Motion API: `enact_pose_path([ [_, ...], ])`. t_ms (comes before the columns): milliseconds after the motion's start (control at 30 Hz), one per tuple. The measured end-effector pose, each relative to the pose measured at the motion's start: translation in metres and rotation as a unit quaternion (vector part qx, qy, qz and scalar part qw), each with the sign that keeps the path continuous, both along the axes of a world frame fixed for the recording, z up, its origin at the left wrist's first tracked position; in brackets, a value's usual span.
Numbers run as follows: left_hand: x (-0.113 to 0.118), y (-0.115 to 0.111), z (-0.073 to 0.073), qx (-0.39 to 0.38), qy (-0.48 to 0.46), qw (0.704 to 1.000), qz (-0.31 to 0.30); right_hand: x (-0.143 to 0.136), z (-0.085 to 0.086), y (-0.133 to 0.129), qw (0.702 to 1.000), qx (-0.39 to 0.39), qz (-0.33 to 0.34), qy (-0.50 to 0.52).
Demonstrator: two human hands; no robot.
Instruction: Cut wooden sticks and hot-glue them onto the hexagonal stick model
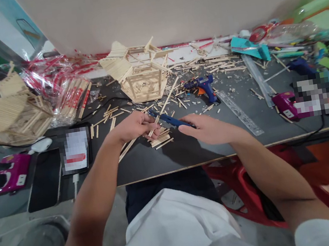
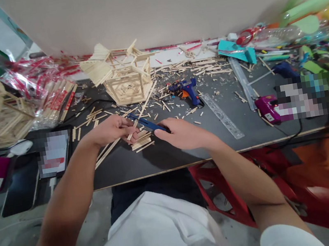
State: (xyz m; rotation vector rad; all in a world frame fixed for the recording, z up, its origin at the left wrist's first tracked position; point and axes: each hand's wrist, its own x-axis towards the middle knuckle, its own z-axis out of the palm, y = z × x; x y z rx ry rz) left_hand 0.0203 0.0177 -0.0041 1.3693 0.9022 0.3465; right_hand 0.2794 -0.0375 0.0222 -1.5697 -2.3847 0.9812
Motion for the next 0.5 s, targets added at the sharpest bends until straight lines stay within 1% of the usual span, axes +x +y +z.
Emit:
enact_pose_path([
  [133, -0.0002, 0.0007, -0.0012, -0.002, 0.004, 1.000, -0.002, -0.0006, 0.0001, 0.0030, 1.000, -0.010, 0.001, -0.009],
  [300, 0.0004, 0.0009, -0.0032, 0.008, 0.010, 1.000, 0.008, 0.0007, 0.0002, 0.0058, 0.999, -0.031, -0.020, -0.036],
  [500, 0.0025, 0.0012, -0.0093, 0.014, 0.015, 1.000, 0.012, 0.0016, -0.0072, 0.0060, 0.996, -0.010, -0.026, -0.080],
])
